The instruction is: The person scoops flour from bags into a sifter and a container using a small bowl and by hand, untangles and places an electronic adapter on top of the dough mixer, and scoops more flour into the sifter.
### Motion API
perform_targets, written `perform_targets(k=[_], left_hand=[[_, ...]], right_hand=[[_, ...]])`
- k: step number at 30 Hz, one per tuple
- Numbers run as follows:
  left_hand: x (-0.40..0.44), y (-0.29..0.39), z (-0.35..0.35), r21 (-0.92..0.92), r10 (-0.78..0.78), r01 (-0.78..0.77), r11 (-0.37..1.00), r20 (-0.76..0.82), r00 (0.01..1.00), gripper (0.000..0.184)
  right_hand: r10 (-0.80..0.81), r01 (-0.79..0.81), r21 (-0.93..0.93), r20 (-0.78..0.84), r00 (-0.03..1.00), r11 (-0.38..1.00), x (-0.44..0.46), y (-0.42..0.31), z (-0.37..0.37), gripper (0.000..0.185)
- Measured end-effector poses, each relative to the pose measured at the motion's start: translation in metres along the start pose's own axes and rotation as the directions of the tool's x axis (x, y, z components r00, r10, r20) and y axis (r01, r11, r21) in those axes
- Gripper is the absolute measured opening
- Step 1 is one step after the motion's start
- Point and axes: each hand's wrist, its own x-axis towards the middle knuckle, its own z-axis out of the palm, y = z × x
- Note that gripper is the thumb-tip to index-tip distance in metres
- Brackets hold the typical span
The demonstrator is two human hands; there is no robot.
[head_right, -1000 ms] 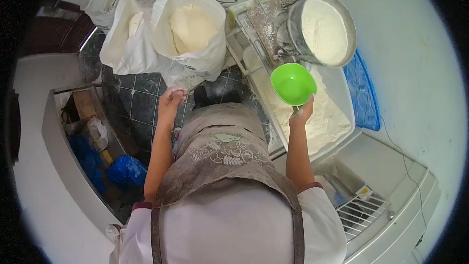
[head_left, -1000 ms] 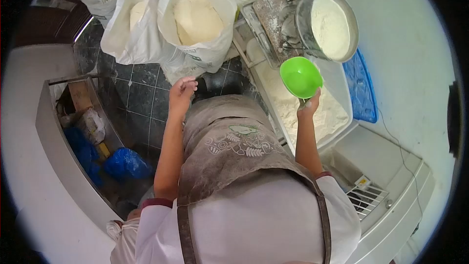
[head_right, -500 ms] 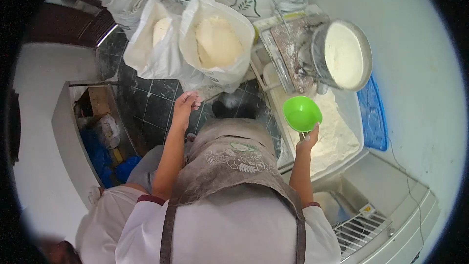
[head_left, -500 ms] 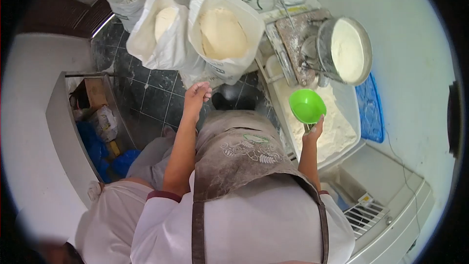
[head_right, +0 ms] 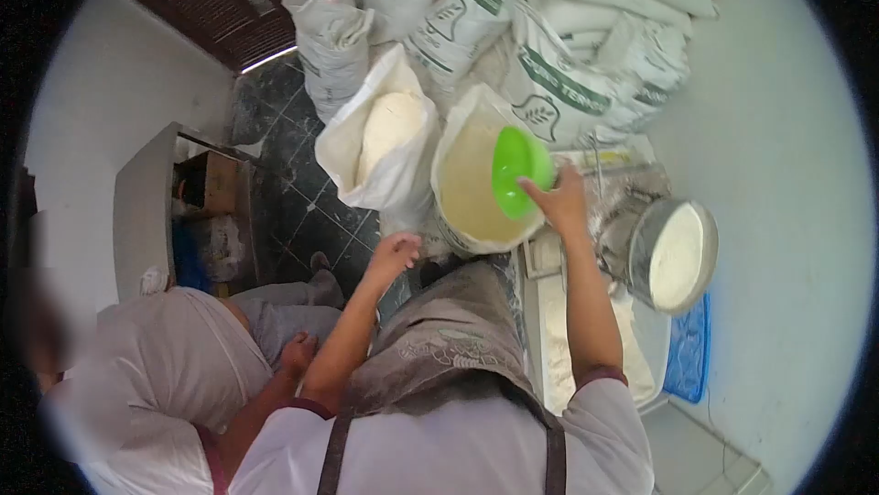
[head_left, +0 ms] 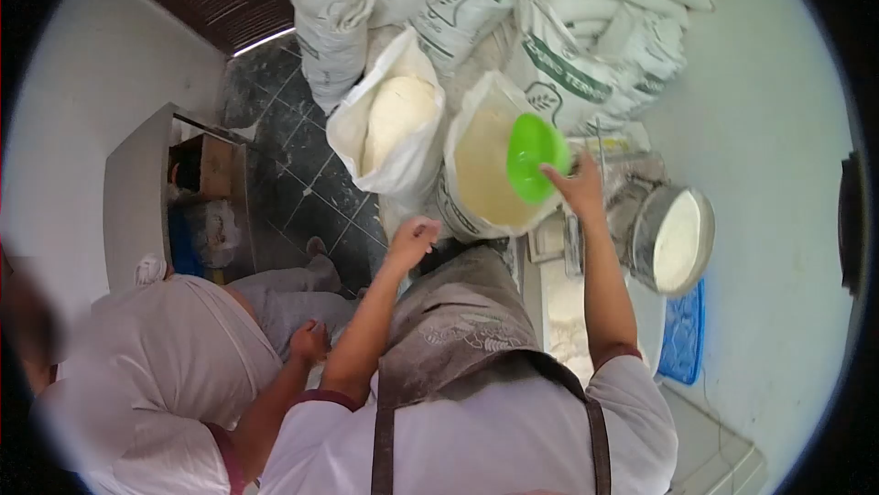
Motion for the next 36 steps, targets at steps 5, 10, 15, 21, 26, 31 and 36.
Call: perform_targets(k=[5, 10, 15, 21, 26, 31, 36], left_hand=[[0.049, 0.029, 0.022, 0.533, 0.059, 0.051, 0.845, -0.187, 0.981, 0.047], [0.086, 0.074, 0.040, 0.598, -0.146, 0.232, 0.767, -0.189, 0.971, 0.057], [0.111, 0.070, 0.044, 0.608, -0.092, 0.206, 0.766, -0.214, 0.972, 0.038], [0.117, 0.071, 0.051, 0.546, -0.083, 0.201, 0.813, -0.234, 0.969, 0.022], [0.123, 0.066, 0.055, 0.457, -0.016, 0.111, 0.883, -0.206, 0.978, 0.022], [0.125, 0.065, 0.048, 0.466, -0.031, 0.148, 0.872, -0.249, 0.968, 0.023], [0.123, 0.068, 0.045, 0.432, -0.080, 0.178, 0.884, -0.235, 0.969, 0.027]], right_hand=[[-0.075, 0.129, -0.408, 0.146, 0.986, 0.904, 0.117, 0.015, 0.153, 0.094], [-0.188, 0.313, -0.524, 0.279, 0.942, 0.792, 0.161, 0.016, 0.217, 0.096], [-0.359, 0.542, -0.519, 0.416, 0.836, 0.661, 0.206, 0.035, 0.267, 0.074], [-0.395, 0.580, -0.190, 0.566, 0.724, 0.792, 0.235, 0.071, 0.306, 0.060], [-0.358, 0.558, -0.149, 0.629, 0.690, 0.816, 0.230, 0.095, 0.346, 0.060], [-0.364, 0.558, -0.087, 0.674, 0.643, 0.826, 0.230, 0.111, 0.370, 0.060], [-0.343, 0.544, -0.059, 0.718, 0.606, 0.837, 0.220, 0.127, 0.378, 0.060]])
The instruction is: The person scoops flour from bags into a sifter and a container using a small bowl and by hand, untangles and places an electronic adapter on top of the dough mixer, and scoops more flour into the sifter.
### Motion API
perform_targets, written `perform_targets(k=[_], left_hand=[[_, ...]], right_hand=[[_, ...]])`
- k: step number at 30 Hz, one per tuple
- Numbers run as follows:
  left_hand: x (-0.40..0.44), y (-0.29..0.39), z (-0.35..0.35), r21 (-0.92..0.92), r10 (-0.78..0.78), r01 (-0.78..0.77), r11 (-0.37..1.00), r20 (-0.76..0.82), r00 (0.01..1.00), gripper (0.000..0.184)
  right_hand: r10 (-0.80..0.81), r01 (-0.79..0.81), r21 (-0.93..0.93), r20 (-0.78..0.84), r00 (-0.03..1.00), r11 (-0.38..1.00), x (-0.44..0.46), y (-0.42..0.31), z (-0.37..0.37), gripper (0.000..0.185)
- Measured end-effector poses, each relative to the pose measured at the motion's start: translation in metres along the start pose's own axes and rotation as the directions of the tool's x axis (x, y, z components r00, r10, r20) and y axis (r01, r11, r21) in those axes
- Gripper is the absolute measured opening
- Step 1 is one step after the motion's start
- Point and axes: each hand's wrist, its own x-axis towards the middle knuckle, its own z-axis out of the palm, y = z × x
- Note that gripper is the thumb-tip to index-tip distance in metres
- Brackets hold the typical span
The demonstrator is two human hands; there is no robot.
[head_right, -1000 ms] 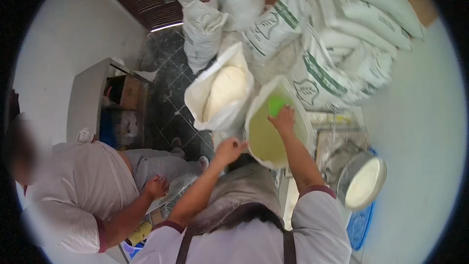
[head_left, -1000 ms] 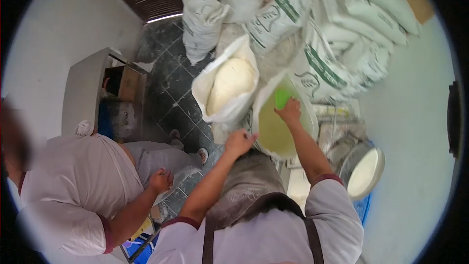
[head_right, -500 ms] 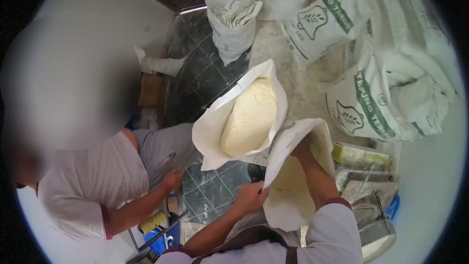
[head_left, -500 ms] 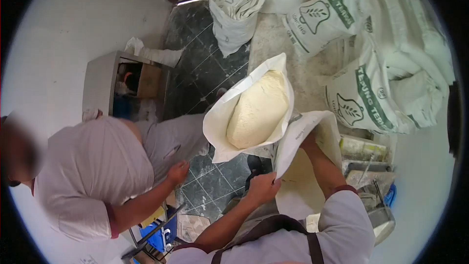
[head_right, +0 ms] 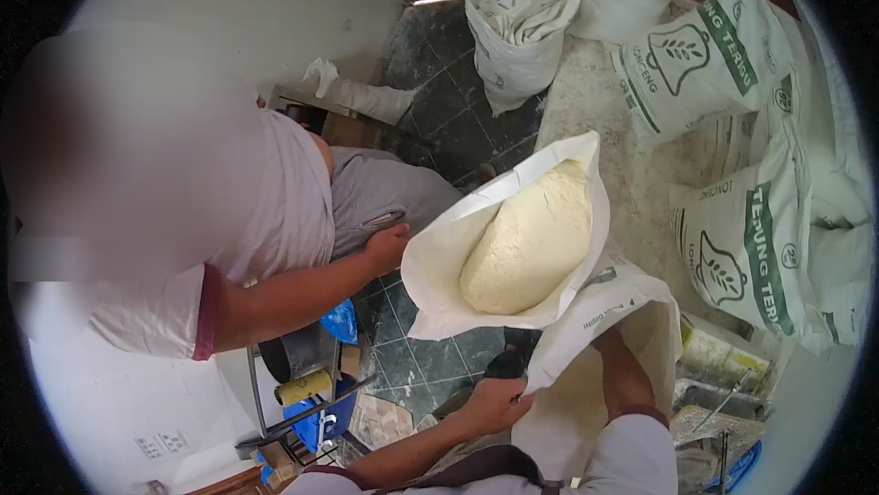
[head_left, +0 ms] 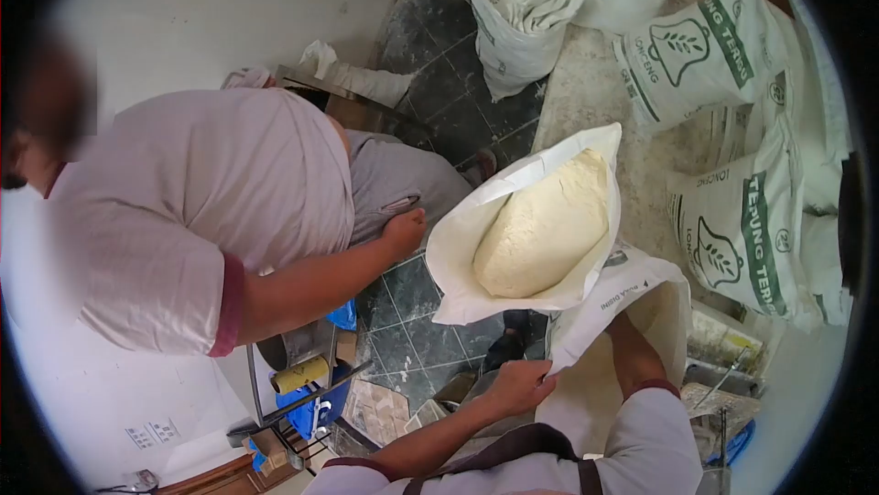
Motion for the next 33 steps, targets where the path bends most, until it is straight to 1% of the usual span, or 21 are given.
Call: perform_targets(k=[3, 5, 6, 8, 9, 11, 12, 14, 15, 16, 17, 19, 22, 24, 26, 28, 29, 30, 31, 33], left_hand=[[-0.002, -0.001, 0.001, -0.028, 0.016, -0.016, 0.999, -0.009, 1.000, 0.029], [-0.007, -0.004, 0.004, 0.017, 0.029, -0.029, 0.999, 0.009, 1.000, 0.029], [-0.007, -0.009, 0.005, 0.009, 0.045, -0.045, 0.999, 0.005, 0.999, 0.029], [-0.008, -0.018, 0.010, 0.015, -0.001, 0.001, 1.000, 0.004, 1.000, 0.026], [-0.008, -0.016, 0.008, -0.001, 0.031, -0.031, 1.000, 0.012, 0.999, 0.026], [-0.006, -0.011, 0.001, 0.001, -0.080, 0.080, 0.997, 0.014, 0.997, 0.027], [-0.006, -0.009, -0.001, -0.005, -0.042, 0.042, 0.999, 0.034, 0.999, 0.027], [-0.007, -0.004, -0.007, 0.009, -0.065, 0.065, 0.998, 0.010, 0.998, 0.025], [-0.006, 0.000, -0.010, 0.017, -0.045, 0.044, 0.999, 0.020, 0.999, 0.025], [-0.008, 0.005, -0.012, -0.006, -0.067, 0.067, 0.998, 0.006, 0.998, 0.024], [-0.007, 0.006, -0.013, -0.029, -0.087, 0.087, 0.996, -0.013, 0.996, 0.024], [-0.008, 0.002, -0.007, -0.003, -0.084, 0.084, 0.996, -0.016, 0.996, 0.023], [-0.011, -0.001, -0.003, 0.020, -0.083, 0.084, 0.996, -0.016, 0.996, 0.023], [-0.013, 0.002, 0.000, 0.010, -0.063, 0.063, 0.998, -0.010, 0.998, 0.024], [-0.014, 0.007, 0.000, 0.056, -0.072, 0.073, 0.996, -0.022, 0.997, 0.025], [-0.014, 0.010, -0.002, 0.059, -0.058, 0.059, 0.996, -0.018, 0.998, 0.025], [-0.016, 0.010, -0.002, 0.067, -0.055, 0.056, 0.996, -0.024, 0.998, 0.025], [-0.016, 0.007, -0.002, 0.083, -0.052, 0.054, 0.995, -0.028, 0.998, 0.026], [-0.021, 0.005, -0.001, 0.073, -0.050, 0.052, 0.996, -0.020, 0.999, 0.026], [-0.019, 0.009, -0.008, 0.153, -0.064, 0.071, 0.986, -0.046, 0.997, 0.026]], right_hand=[[0.001, -0.002, 0.016, 0.047, 0.999, 1.000, -0.011, 0.001, 0.014, 0.060], [0.003, -0.005, 0.022, 0.080, 0.997, 1.000, -0.016, 0.001, 0.019, 0.060], [0.001, -0.004, 0.028, 0.094, 0.996, 1.000, -0.017, 0.000, 0.020, 0.060], [-0.012, 0.008, 0.037, 0.124, 0.992, 0.999, -0.021, 0.000, 0.022, 0.060], [-0.016, 0.010, 0.044, 0.138, 0.990, 0.999, -0.026, 0.000, 0.025, 0.060], [-0.025, 0.014, 0.068, 0.158, 0.987, 0.998, -0.035, 0.001, 0.026, 0.060], [-0.029, 0.015, 0.087, 0.166, 0.986, 0.996, -0.039, 0.004, 0.026, 0.060], [-0.038, 0.020, 0.112, 0.169, 0.985, 0.994, -0.041, 0.011, 0.032, 0.060], [-0.025, 0.008, 0.113, 0.150, 0.988, 0.994, -0.030, 0.032, 0.059, 0.060], [-0.115, 0.104, 0.098, 0.114, 0.987, 0.990, -0.011, 0.065, 0.103, 0.061], [-0.209, 0.203, 0.075, 0.077, 0.975, 0.976, 0.000, 0.066, 0.106, 0.063], [-0.154, 0.141, 0.112, 0.118, 0.981, 0.984, 0.001, 0.073, 0.110, 0.063], [-0.085, 0.060, 0.137, 0.183, 0.979, 0.989, -0.004, 0.059, 0.098, 0.064], [-0.047, 0.018, 0.131, 0.220, 0.974, 0.991, -0.012, 0.052, 0.088, 0.064], [0.000, -0.032, 0.116, 0.264, 0.964, 0.993, -0.018, 0.046, 0.077, 0.065], [0.073, -0.121, 0.108, 0.368, 0.927, 0.987, -0.024, 0.048, 0.075, 0.065], [0.117, -0.178, 0.100, 0.441, 0.890, 0.979, -0.024, 0.051, 0.077, 0.066], [0.099, -0.122, 0.071, 0.261, 0.960, 0.990, -0.043, 0.024, 0.040, 0.065], [0.111, -0.132, 0.063, 0.265, 0.958, 0.989, -0.052, 0.016, 0.030, 0.065], [0.148, -0.143, -0.040, 0.347, 0.926, 0.989, -0.054, 0.003, 0.003, 0.054]])
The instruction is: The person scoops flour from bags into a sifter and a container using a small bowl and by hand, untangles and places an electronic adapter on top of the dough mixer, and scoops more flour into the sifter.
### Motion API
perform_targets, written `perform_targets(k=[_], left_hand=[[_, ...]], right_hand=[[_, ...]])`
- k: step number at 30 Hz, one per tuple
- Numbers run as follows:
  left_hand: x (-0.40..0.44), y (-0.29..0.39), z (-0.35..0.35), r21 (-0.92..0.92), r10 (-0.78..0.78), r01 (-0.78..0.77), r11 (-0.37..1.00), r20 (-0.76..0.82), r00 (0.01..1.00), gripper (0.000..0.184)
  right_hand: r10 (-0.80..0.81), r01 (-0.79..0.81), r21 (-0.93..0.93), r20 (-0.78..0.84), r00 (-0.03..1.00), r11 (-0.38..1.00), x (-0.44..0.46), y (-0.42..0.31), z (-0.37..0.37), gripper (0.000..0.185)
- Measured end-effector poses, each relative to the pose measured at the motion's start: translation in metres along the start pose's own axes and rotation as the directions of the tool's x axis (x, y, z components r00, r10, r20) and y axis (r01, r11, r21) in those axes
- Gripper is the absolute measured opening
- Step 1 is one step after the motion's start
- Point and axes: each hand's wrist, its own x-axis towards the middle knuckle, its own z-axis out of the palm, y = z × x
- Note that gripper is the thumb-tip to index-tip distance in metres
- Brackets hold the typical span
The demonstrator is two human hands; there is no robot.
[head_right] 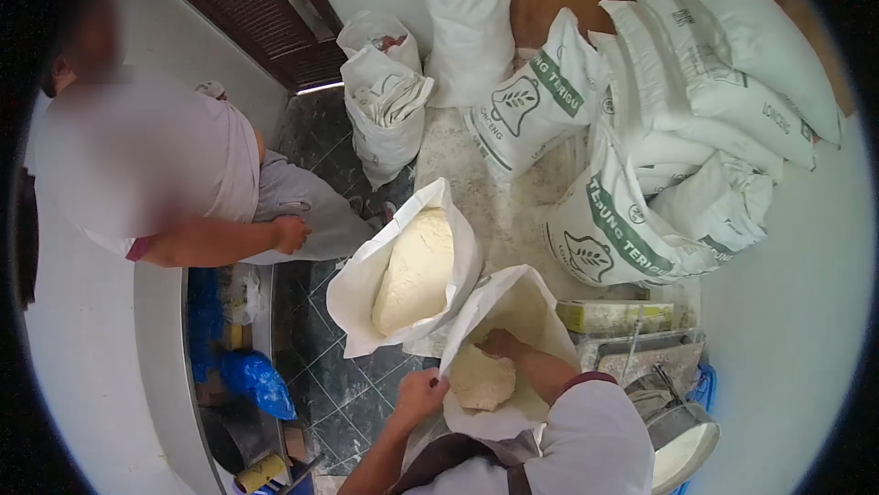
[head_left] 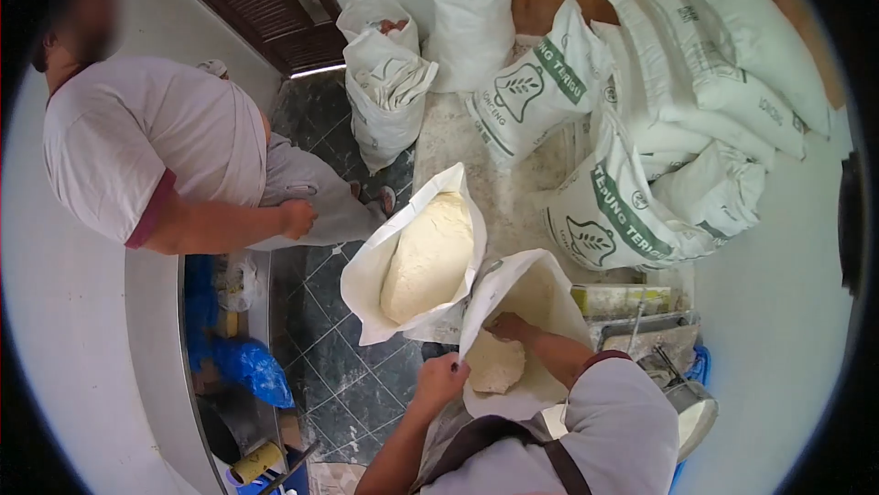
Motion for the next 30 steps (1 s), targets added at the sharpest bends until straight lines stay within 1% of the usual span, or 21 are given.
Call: perform_targets(k=[1, 2, 4, 5, 6, 8, 9, 11, 12, 14, 15, 17, 18, 20, 21, 23, 24, 26, 27, 29, 30], left_hand=[[-0.003, 0.006, -0.004, 0.009, -0.039, 0.039, 0.999, -0.036, 0.999, 0.026], [-0.002, 0.010, -0.009, 0.007, -0.031, 0.032, 0.999, -0.030, 0.999, 0.026], [-0.005, 0.011, -0.014, -0.009, 0.007, -0.008, 1.000, -0.102, 0.995, 0.028], [-0.003, 0.007, -0.011, -0.023, 0.016, -0.019, 1.000, -0.126, 0.992, 0.028], [-0.004, 0.002, -0.009, -0.021, 0.017, -0.020, 1.000, -0.118, 0.993, 0.028], [0.001, -0.005, -0.009, 0.082, 0.034, -0.025, 0.996, -0.114, 0.993, 0.025], [-0.001, -0.005, -0.010, 0.082, 0.033, -0.025, 0.996, -0.100, 0.994, 0.025], [0.004, 0.000, -0.013, 0.138, 0.076, -0.050, 0.989, -0.188, 0.979, 0.024], [0.005, 0.003, -0.015, 0.134, 0.073, -0.050, 0.990, -0.174, 0.982, 0.024], [0.013, 0.010, -0.019, 0.168, 0.058, -0.029, 0.985, -0.173, 0.983, 0.025], [0.015, 0.011, -0.018, 0.164, 0.058, -0.029, 0.986, -0.173, 0.983, 0.025], [0.019, 0.008, -0.015, 0.162, 0.108, -0.083, 0.983, -0.155, 0.982, 0.025], [0.018, 0.005, -0.013, 0.160, 0.103, -0.077, 0.984, -0.161, 0.982, 0.025], [0.018, 0.003, -0.012, 0.172, 0.132, -0.104, 0.980, -0.161, 0.978, 0.024], [0.017, 0.002, -0.010, 0.172, 0.129, -0.100, 0.980, -0.163, 0.978, 0.024], [0.017, 0.003, -0.008, 0.173, 0.120, -0.085, 0.981, -0.203, 0.972, 0.024], [0.016, 0.004, -0.008, 0.172, 0.116, -0.082, 0.982, -0.202, 0.973, 0.024], [0.017, 0.006, -0.009, 0.190, 0.099, -0.062, 0.980, -0.191, 0.976, 0.024], [0.016, 0.007, -0.009, 0.188, 0.099, -0.062, 0.980, -0.191, 0.977, 0.024], [0.016, 0.008, -0.012, 0.175, 0.112, -0.078, 0.981, -0.193, 0.975, 0.025], [0.015, 0.006, -0.013, 0.176, 0.115, -0.081, 0.981, -0.190, 0.975, 0.025]], right_hand=[[0.057, -0.068, 0.074, 0.132, 0.990, 0.995, -0.008, -0.006, -0.016, 0.056], [0.066, -0.076, 0.076, 0.129, 0.989, 0.994, -0.019, -0.014, -0.034, 0.056], [0.044, -0.056, 0.173, 0.071, 0.996, 0.983, -0.050, -0.027, -0.054, 0.055], [-0.012, 0.074, 0.270, -0.225, 0.974, 0.960, -0.068, -0.032, -0.053, 0.052], [-0.006, 0.069, 0.276, -0.224, 0.975, 0.959, -0.071, -0.029, -0.050, 0.052], [-0.090, 0.162, 0.171, -0.364, 0.927, 0.972, -0.065, -0.019, -0.052, 0.052], [-0.078, 0.151, 0.181, -0.359, 0.930, 0.972, -0.075, -0.021, -0.056, 0.052], [0.155, -0.007, 0.418, -0.320, 0.935, 0.909, -0.091, -0.022, -0.074, 0.047], [0.167, -0.021, 0.422, -0.312, 0.935, 0.906, -0.097, -0.019, -0.076, 0.047], [0.243, -0.077, 0.625, -0.186, 0.952, 0.777, -0.104, -0.014, -0.082, 0.041], [0.244, -0.078, 0.622, -0.186, 0.952, 0.779, -0.110, -0.014, -0.081, 0.041], [0.364, 0.056, 0.817, -0.315, 0.877, 0.574, -0.118, -0.016, -0.076, 0.035], [0.357, 0.056, 0.814, -0.315, 0.880, 0.578, -0.123, -0.015, -0.073, 0.035], [0.346, 0.236, 0.876, -0.395, 0.851, 0.420, -0.133, -0.014, -0.072, 0.034], [0.342, 0.236, 0.876, -0.394, 0.853, 0.420, -0.138, -0.014, -0.072, 0.034], [0.402, 0.182, 0.923, -0.317, 0.859, 0.339, -0.147, -0.014, -0.075, 0.034], [0.401, 0.178, 0.924, -0.314, 0.861, 0.339, -0.152, -0.014, -0.076, 0.034], [0.426, 0.042, 0.915, -0.227, 0.876, 0.401, -0.162, -0.013, -0.083, 0.034], [0.427, 0.040, 0.915, -0.226, 0.876, 0.402, -0.171, -0.018, -0.086, 0.034], [0.433, 0.129, 0.942, -0.260, 0.863, 0.310, -0.182, -0.029, -0.090, 0.035], [0.436, 0.129, 0.943, -0.260, 0.862, 0.308, -0.183, -0.028, -0.089, 0.035]])
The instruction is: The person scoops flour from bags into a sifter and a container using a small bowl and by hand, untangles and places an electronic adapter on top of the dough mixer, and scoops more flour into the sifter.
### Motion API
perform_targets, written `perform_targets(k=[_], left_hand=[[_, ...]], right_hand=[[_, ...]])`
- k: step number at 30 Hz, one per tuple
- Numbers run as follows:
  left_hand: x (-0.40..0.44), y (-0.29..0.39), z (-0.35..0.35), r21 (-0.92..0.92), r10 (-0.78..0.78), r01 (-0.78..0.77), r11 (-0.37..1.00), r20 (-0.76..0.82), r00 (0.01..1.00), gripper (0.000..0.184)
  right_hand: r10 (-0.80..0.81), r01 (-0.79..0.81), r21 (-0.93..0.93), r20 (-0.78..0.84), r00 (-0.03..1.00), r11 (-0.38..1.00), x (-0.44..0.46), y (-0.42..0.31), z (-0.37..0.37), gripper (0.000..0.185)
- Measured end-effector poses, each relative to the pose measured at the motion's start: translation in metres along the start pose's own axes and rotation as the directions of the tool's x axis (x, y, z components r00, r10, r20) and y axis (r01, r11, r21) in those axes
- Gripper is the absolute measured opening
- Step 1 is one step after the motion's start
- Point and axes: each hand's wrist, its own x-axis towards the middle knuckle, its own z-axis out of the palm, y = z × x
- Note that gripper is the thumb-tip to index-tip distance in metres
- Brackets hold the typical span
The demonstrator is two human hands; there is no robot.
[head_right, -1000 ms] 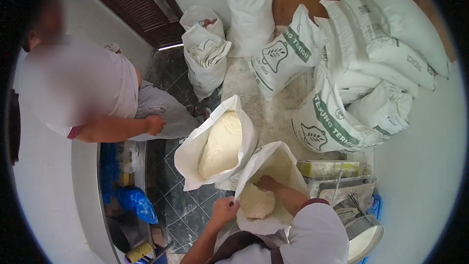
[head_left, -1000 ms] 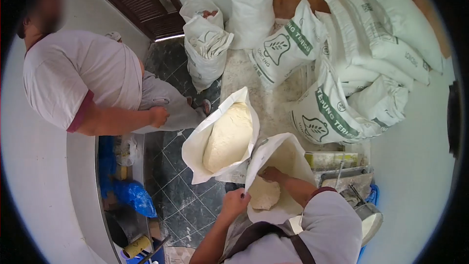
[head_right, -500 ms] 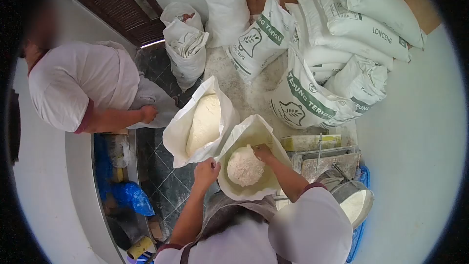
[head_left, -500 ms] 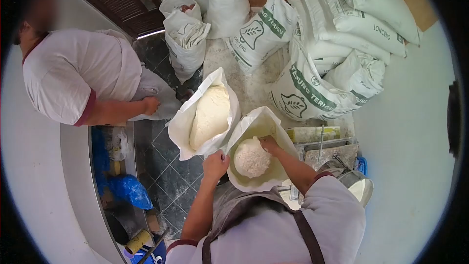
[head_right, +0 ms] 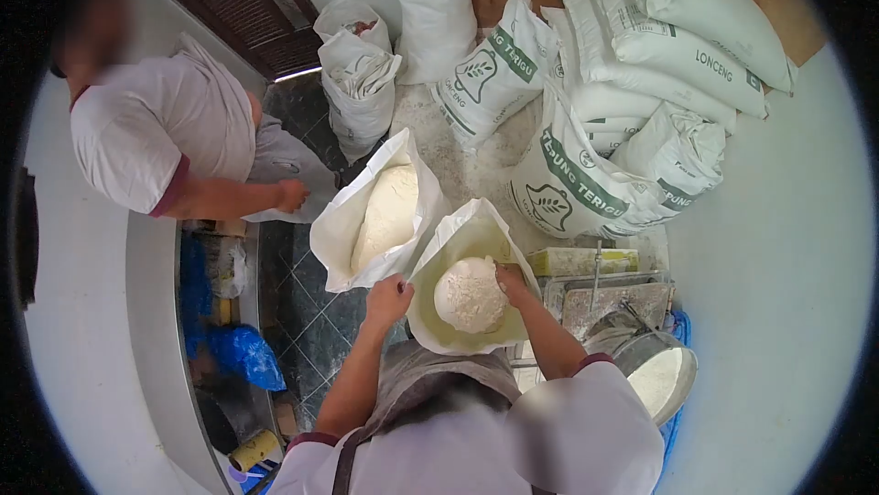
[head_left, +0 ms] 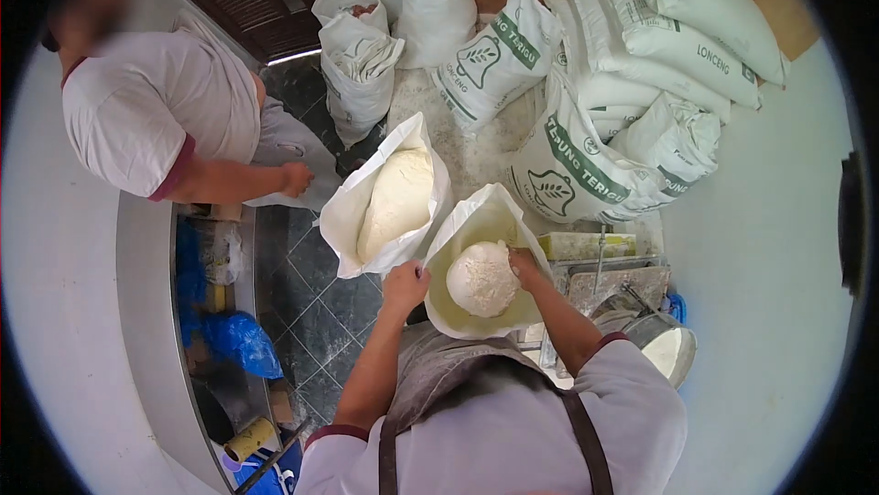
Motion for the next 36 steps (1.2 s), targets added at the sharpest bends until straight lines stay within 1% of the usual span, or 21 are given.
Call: perform_targets(k=[3, 5, 8, 10, 12, 13, 16, 18, 19, 21, 22, 24, 25, 27, 28, 31, 32, 33, 34, 35, 36], left_hand=[[0.001, -0.009, 0.001, -0.086, -0.009, 0.010, 0.996, 0.012, 1.000, 0.026], [0.002, -0.013, 0.003, -0.073, -0.001, 0.002, 0.997, 0.004, 1.000, 0.027], [0.004, -0.017, 0.003, -0.057, 0.060, -0.060, 0.997, -0.009, 0.998, 0.026], [0.008, -0.022, 0.007, -0.102, 0.091, -0.091, 0.991, 0.001, 0.996, 0.027], [-0.002, -0.026, 0.008, -0.148, 0.127, -0.126, 0.981, -0.001, 0.992, 0.027], [-0.005, -0.025, 0.003, -0.195, 0.153, -0.149, 0.969, 0.006, 0.988, 0.028], [-0.014, -0.032, -0.008, -0.251, 0.208, -0.202, 0.947, -0.001, 0.978, 0.031], [-0.020, -0.054, -0.007, -0.365, 0.229, -0.237, 0.900, -0.067, 0.971, 0.030], [-0.023, -0.066, -0.007, -0.364, 0.250, -0.258, 0.895, -0.069, 0.966, 0.030], [-0.030, -0.091, -0.008, -0.332, 0.223, -0.234, 0.914, -0.073, 0.972, 0.028], [-0.033, -0.104, -0.006, -0.331, 0.249, -0.257, 0.908, -0.068, 0.966, 0.028], [-0.037, -0.131, -0.002, -0.375, 0.217, -0.211, 0.903, -0.028, 0.976, 0.026], [-0.041, -0.139, -0.002, -0.375, 0.243, -0.232, 0.898, -0.017, 0.970, 0.026], [-0.048, -0.154, 0.002, -0.441, 0.189, -0.147, 0.885, 0.054, 0.980, 0.025], [-0.048, -0.161, 0.007, -0.445, 0.211, -0.164, 0.880, 0.058, 0.976, 0.025], [-0.058, -0.185, 0.020, -0.432, 0.150, -0.095, 0.897, 0.096, 0.984, 0.023], [-0.068, -0.181, 0.017, -0.433, 0.185, -0.127, 0.892, 0.094, 0.978, 0.023], [-0.067, -0.200, 0.032, -0.382, 0.106, -0.033, 0.923, 0.171, 0.980, 0.023], [-0.057, -0.231, 0.055, -0.316, 0.034, 0.050, 0.947, 0.254, 0.967, 0.023], [-0.052, -0.265, 0.082, -0.208, 0.111, -0.051, 0.977, 0.287, 0.952, 0.023], [-0.049, -0.307, 0.107, -0.103, 0.181, -0.156, 0.982, 0.319, 0.931, 0.025]], right_hand=[[0.031, -0.030, 0.036, -0.020, 0.999, 0.999, 0.003, 0.010, -0.004, 0.036], [-0.148, 0.149, 0.031, -0.048, 0.988, 0.988, 0.009, 0.025, -0.009, 0.039], [-0.062, 0.060, -0.021, -0.092, 0.994, 0.998, 0.036, 0.047, -0.016, 0.041], [-0.470, 0.411, -0.428, -0.036, 0.882, 0.805, 0.041, 0.066, -0.025, 0.046], [-0.613, 0.587, -0.295, 0.005, 0.790, 0.754, 0.039, 0.075, -0.029, 0.046], [-0.613, 0.582, -0.295, -0.016, 0.790, 0.758, 0.032, 0.073, -0.028, 0.046], [-0.503, 0.476, -0.181, -0.155, 0.851, 0.861, 0.005, 0.038, -0.018, 0.043], [-0.356, 0.385, 0.126, -0.204, 0.912, 0.914, 0.017, 0.049, -0.022, 0.041], [-0.366, 0.399, 0.130, -0.222, 0.904, 0.908, 0.016, 0.051, -0.025, 0.041], [-0.293, 0.303, 0.230, -0.080, 0.953, 0.925, -0.003, 0.047, -0.026, 0.043], [-0.300, 0.317, 0.237, -0.105, 0.948, 0.919, -0.015, 0.043, -0.025, 0.043], [-0.215, 0.238, 0.528, -0.106, 0.971, 0.815, -0.063, 0.015, -0.011, 0.047], [-0.217, 0.254, 0.535, -0.133, 0.967, 0.806, -0.083, 0.006, -0.007, 0.047], [-0.461, 0.505, 0.153, -0.248, 0.852, 0.850, -0.113, -0.004, -0.010, 0.048], [-0.465, 0.513, 0.149, -0.269, 0.844, 0.845, -0.117, -0.003, -0.020, 0.048], [-0.512, 0.563, 0.249, -0.243, 0.824, 0.788, -0.122, 0.003, -0.056, 0.049], [-0.433, 0.460, 0.566, -0.192, 0.881, 0.685, -0.130, 0.002, -0.072, 0.049], [-0.372, 0.316, 0.814, -0.134, 0.918, 0.487, -0.144, 0.007, -0.095, 0.049], [-0.370, 0.290, 0.831, -0.111, 0.922, 0.474, -0.155, 0.011, -0.120, 0.041], [-0.335, 0.389, 0.796, -0.249, 0.909, 0.464, -0.180, 0.016, -0.139, 0.041], [-0.371, 0.509, 0.654, -0.351, 0.859, 0.559, -0.218, 0.011, -0.151, 0.048]])
